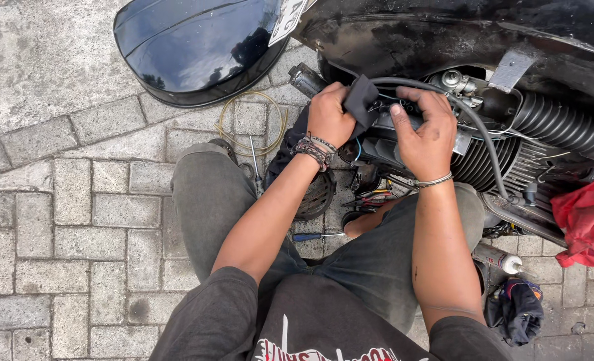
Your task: The person sits on a stool and works on the wiring of a motorcycle engine. They use a screwdriver to manipulate a black electrical component and connect wires within the engine assembly.
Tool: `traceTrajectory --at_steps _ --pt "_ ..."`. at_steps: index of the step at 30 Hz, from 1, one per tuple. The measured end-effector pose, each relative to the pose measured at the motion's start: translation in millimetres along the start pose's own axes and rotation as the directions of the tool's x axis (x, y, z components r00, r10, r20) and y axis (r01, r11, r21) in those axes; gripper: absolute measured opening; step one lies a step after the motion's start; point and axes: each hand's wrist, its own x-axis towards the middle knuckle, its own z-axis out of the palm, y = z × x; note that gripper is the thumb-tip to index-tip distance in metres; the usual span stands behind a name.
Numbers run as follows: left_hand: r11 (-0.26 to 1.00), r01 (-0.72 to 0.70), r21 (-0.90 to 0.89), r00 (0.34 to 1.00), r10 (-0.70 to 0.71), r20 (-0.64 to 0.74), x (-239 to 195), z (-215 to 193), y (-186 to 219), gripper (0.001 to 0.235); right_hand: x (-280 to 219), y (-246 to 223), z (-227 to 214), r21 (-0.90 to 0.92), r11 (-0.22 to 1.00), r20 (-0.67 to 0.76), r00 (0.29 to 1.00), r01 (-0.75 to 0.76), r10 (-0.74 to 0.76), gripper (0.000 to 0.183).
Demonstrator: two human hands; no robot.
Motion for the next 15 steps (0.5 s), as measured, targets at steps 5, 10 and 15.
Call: traceTrajectory --at_steps 5,10,15 --pt "0.993 -0.025 0.12 0.998 0.017 0.06 0.8 -18.1 37.8 0.002 -4.9 0.6 2.0 -0.007 1.0 0.016 1.0 0.003 -0.003 0.017" --pt "0.999 0.023 0.043 1.0 -0.023 0.006 -4.6 -8.7 17.7 0.007 -1.4 0.9 -1.4 -0.023 1.0 0.005 1.0 0.0 0.0 0.016" --pt "0.99 0.008 0.141 1.0 -0.008 0.0 -9.5 -29.1 35.3 0.006 -2.0 2.2 -1.3 -0.011 1.0 0.013 1.0 0.004 -0.004 0.017"
